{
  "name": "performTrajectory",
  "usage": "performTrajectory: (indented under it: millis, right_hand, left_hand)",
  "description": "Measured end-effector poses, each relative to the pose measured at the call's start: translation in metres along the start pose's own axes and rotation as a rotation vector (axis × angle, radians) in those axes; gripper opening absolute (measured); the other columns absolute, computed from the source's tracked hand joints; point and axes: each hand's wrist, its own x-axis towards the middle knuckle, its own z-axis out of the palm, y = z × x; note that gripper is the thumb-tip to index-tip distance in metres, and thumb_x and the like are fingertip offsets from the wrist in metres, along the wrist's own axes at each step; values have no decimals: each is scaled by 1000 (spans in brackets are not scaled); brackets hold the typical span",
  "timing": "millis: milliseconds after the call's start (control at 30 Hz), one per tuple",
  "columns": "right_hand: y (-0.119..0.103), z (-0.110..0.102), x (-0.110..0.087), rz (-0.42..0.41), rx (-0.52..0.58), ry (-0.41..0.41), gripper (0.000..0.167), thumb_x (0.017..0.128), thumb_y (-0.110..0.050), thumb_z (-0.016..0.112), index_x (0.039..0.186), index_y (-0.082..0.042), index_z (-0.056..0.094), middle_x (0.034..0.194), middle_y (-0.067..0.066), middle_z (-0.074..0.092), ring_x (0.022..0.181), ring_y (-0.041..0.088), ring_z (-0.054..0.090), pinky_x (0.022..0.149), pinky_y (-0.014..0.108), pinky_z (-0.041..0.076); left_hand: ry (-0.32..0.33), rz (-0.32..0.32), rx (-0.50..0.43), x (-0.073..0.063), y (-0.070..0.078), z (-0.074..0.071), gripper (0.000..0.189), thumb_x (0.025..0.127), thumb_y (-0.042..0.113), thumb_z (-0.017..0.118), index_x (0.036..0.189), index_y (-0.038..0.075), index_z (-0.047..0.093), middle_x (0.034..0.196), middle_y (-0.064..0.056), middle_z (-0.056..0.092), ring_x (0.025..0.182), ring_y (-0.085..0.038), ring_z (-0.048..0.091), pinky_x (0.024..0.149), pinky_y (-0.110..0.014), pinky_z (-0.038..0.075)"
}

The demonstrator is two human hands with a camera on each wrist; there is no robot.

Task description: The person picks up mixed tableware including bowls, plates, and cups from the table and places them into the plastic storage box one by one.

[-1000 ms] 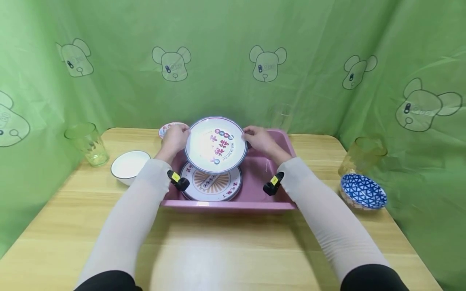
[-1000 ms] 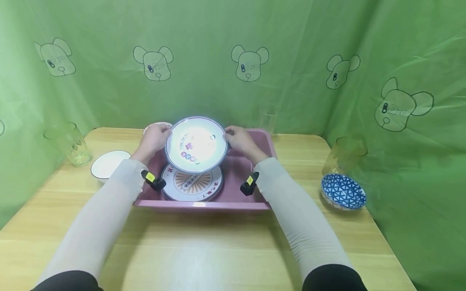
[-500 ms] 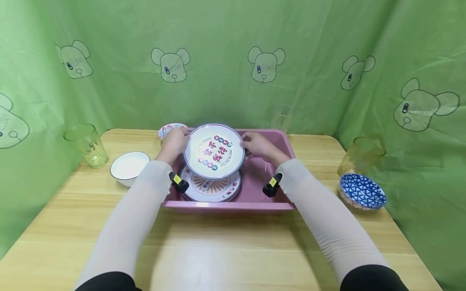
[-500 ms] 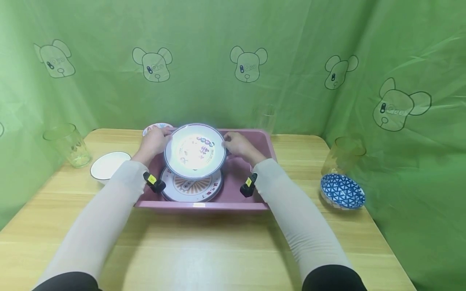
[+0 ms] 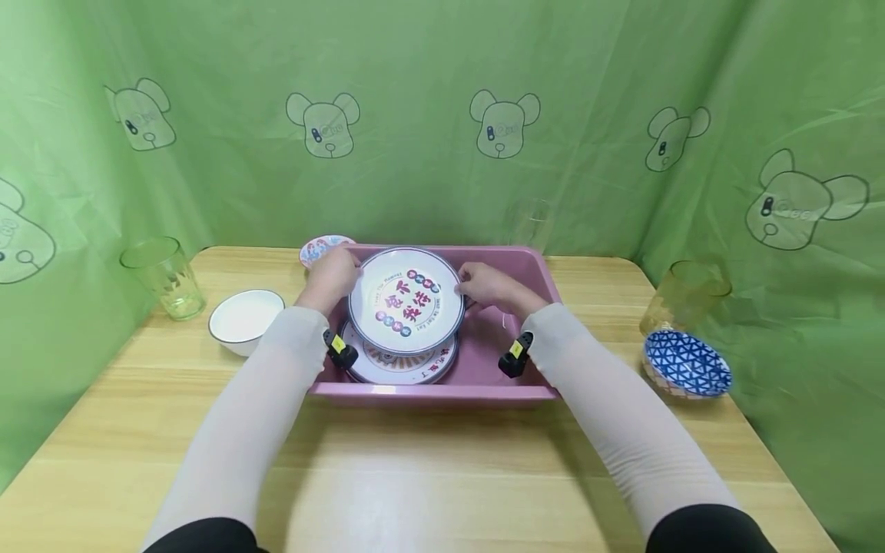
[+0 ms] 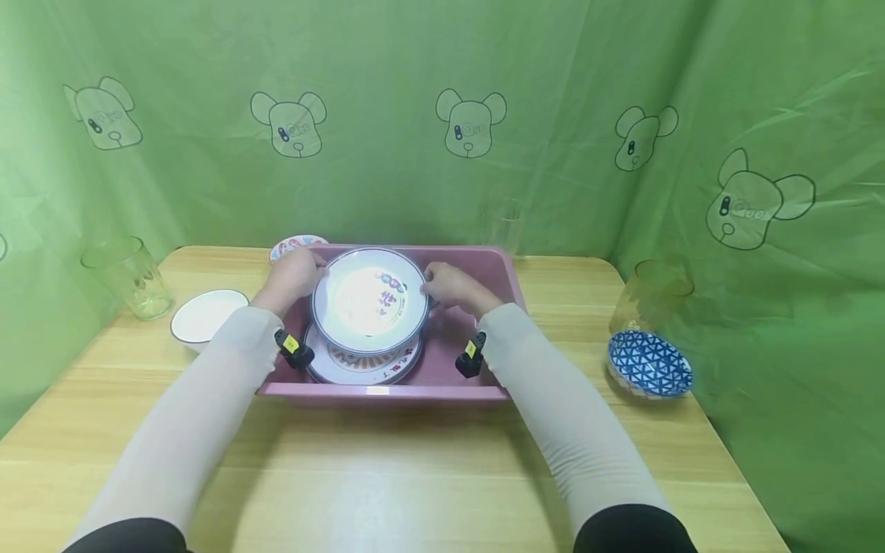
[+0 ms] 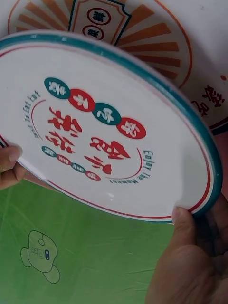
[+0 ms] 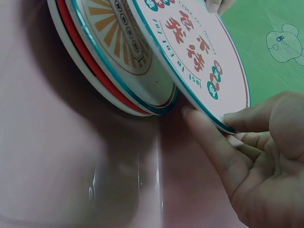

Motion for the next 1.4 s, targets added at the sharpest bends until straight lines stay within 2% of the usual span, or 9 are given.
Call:
performTrajectory:
  millis: [167, 233, 400, 467, 533, 700, 800, 1000, 1400]
  right_hand:
    - [1, 2, -1, -2, -61, -34, 18, 98, -3, 53, 112, 5, 48, 96, 19, 57, 70, 23, 64, 76, 41, 59]
    - [1, 3, -1, 2, -80, -49, 16, 98, -4, 54, 110, 5, 48, 93, 18, 57, 69, 22, 63, 76, 41, 59]
    - [5, 3, -1, 19, -96, -87, 14, 97, -4, 55, 106, 4, 48, 90, 17, 57, 67, 21, 63, 73, 38, 60]
    - [6, 3, 0, 22, -102, -98, 13, 97, -4, 55, 105, 4, 48, 89, 17, 58, 66, 21, 64, 71, 37, 60]
    - [7, 3, 0, 24, -104, -107, 13, 97, -4, 55, 104, 4, 48, 88, 17, 59, 66, 21, 64, 70, 36, 60]
    - [6, 4, -3, 42, -112, -135, 13, 96, -4, 56, 103, 4, 49, 86, 17, 61, 66, 22, 65, 75, 40, 60]
    - [5, 6, -4, 55, -118, -164, 13, 97, -4, 57, 103, 4, 49, 84, 17, 62, 66, 21, 65, 76, 41, 59]
    - [5, 6, -4, 62, -148, -191, 15, 95, -6, 60, 103, 3, 50, 82, 16, 66, 66, 20, 67, 66, 33, 58]
    - [5, 9, -6, 66, -155, -240, 16, 95, -7, 60, 102, 3, 50, 79, 17, 67, 62, 19, 68, 77, 44, 58]
  left_hand:
    - [-21, 32, 87, 0, 1, 0, 23, 98, 13, 57, 107, -5, 68, 110, -20, 67, 107, -36, 59, 101, -48, 43]
    - [-30, 48, 139, 0, 1, 1, 21, 98, 13, 57, 102, -5, 69, 105, -19, 69, 108, -36, 59, 105, -48, 40]
    - [-43, 54, 184, 1, 2, 3, 17, 96, 11, 60, 96, -4, 69, 109, -19, 68, 121, -37, 51, 114, -46, 29]
    - [-48, 61, 189, 0, 2, 3, 16, 95, 11, 62, 94, -4, 69, 107, -19, 68, 118, -37, 53, 114, -46, 29]
    - [-58, 78, 204, 0, 2, 3, 16, 94, 11, 63, 94, -3, 70, 101, -18, 70, 109, -36, 59, 113, -46, 31]
    - [-85, 133, 230, -1, 3, 2, 15, 93, 11, 64, 99, -2, 70, 97, -16, 71, 98, -34, 63, 111, -48, 31]
    - [-97, 144, 239, -2, 3, 2, 16, 92, 10, 64, 102, -2, 69, 100, -17, 70, 99, -35, 63, 110, -49, 33]
    - [-94, 144, 267, -2, 3, 3, 18, 91, 10, 65, 103, -3, 69, 105, -19, 69, 103, -36, 63, 108, -49, 36]
    - [-85, 145, 337, -5, 2, 9, 19, 92, 8, 60, 106, -4, 67, 111, -21, 67, 104, -37, 62, 96, -50, 47]
